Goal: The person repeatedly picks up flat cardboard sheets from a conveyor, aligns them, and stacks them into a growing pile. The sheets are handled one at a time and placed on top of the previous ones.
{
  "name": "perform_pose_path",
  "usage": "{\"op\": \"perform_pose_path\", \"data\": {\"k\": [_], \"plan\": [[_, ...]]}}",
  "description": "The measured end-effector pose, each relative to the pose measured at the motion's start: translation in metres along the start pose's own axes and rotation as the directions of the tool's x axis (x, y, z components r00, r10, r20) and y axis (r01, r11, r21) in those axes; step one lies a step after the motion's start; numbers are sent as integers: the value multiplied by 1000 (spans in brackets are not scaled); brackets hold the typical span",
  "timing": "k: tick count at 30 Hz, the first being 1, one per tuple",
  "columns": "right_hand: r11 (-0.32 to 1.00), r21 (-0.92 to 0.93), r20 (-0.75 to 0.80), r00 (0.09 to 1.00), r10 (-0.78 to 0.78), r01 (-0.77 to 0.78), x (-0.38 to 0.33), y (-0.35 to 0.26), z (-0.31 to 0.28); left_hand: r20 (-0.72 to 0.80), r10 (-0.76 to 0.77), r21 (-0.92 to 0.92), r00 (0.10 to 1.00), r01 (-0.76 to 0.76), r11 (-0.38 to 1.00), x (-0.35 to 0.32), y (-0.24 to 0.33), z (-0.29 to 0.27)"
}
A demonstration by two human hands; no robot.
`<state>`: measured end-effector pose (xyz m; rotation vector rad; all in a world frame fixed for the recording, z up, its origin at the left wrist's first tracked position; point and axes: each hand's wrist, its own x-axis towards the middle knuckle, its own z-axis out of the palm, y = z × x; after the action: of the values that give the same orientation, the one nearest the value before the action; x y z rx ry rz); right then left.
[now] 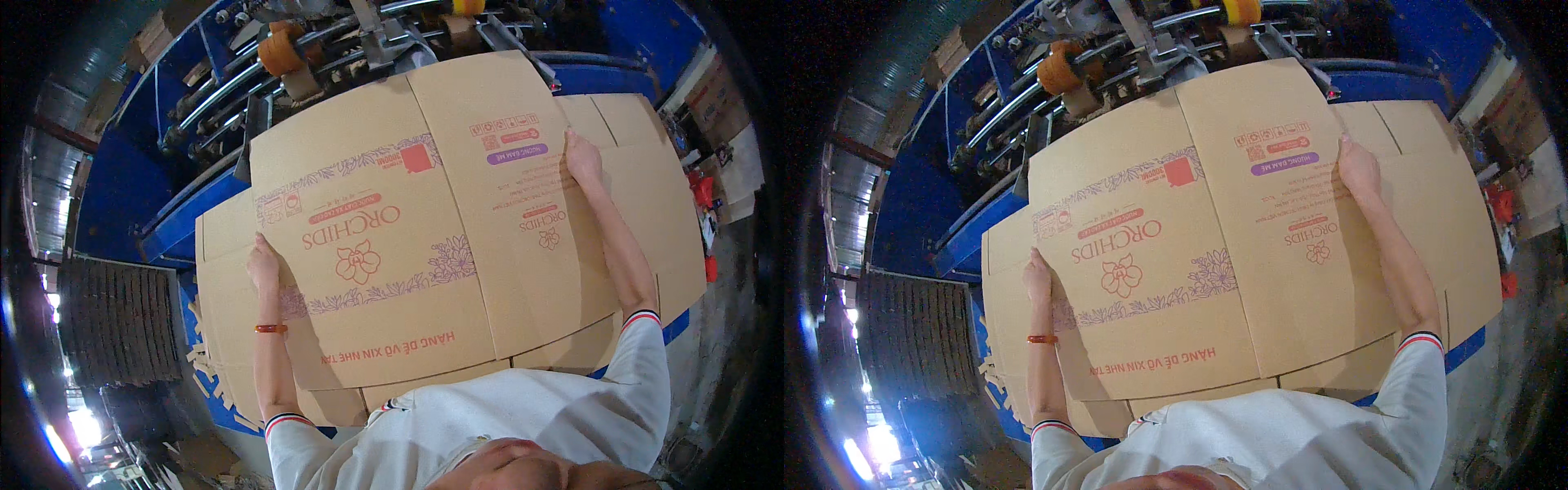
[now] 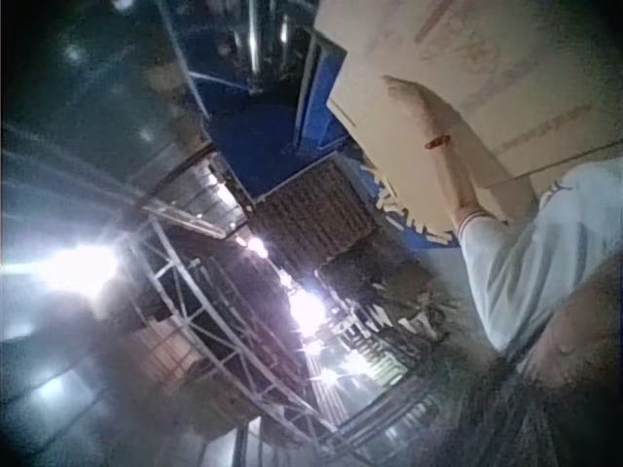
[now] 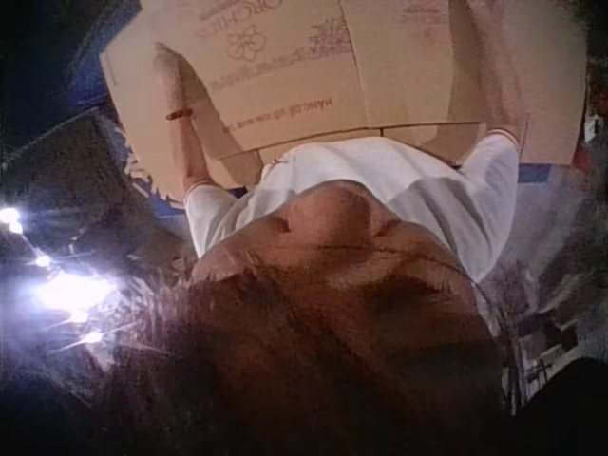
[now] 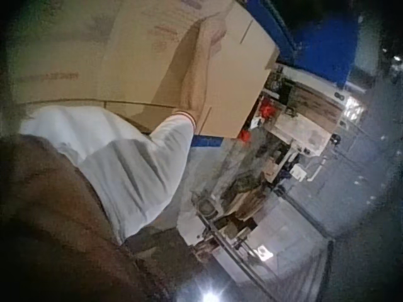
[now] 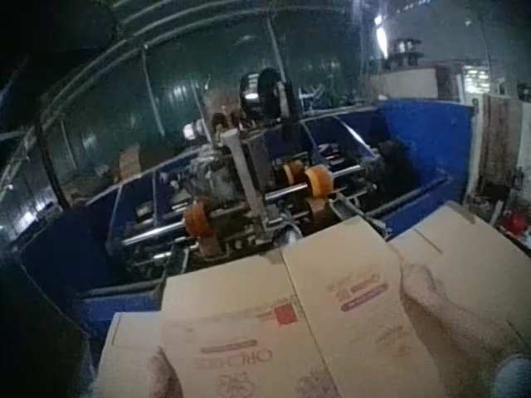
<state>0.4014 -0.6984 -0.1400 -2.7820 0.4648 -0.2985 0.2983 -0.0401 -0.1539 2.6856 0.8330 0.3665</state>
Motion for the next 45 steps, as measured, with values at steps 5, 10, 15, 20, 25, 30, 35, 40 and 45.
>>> {"op": "perform_pose_path", "data": {"k": [5, 10, 15, 20, 25, 30, 35, 40, 45], "plan": [[965, -248, 27, 996, -83, 87, -18, -21, -15, 35, -49, 29, 998, 48, 998, -12, 23, -16], [934, -349, -20, 996, -92, 79, -35, -31, -17, 36, -35, 7, 999, 35, 999, -16, 28, -16], [904, -248, -224, 887, -404, 349, -82, -93, -7, -11, -9, -1, 1000, 9, 1000, -26, 38, -29], [793, 8, -402, 728, -555, 609, -91, -96, 6, -97, 1, -53, 995, -6, 999, -37, 59, -34], [819, 158, -157, 833, -531, 552, -158, -101, -18, -283, 589, -5, 757, -615, 788, -104, 77, -55], [631, 141, 265, 585, -767, 763, -311, -64, -85, 360, 854, -263, 374, -838, 478, -260, 64, -96], [601, 162, 230, 562, -795, 783, -295, -57, -76, 321, 866, -83, 385, -899, 430, -251, 54, -77], [504, 31, -79, 505, -860, 863, -196, -100, -27, 142, 916, 36, 375, -927, 374, -149, 96, -37], [525, -60, -174, 509, -843, 849, -92, -122, 5, -72, 884, 175, 462, -867, 467, -78, 129, -19]]}}
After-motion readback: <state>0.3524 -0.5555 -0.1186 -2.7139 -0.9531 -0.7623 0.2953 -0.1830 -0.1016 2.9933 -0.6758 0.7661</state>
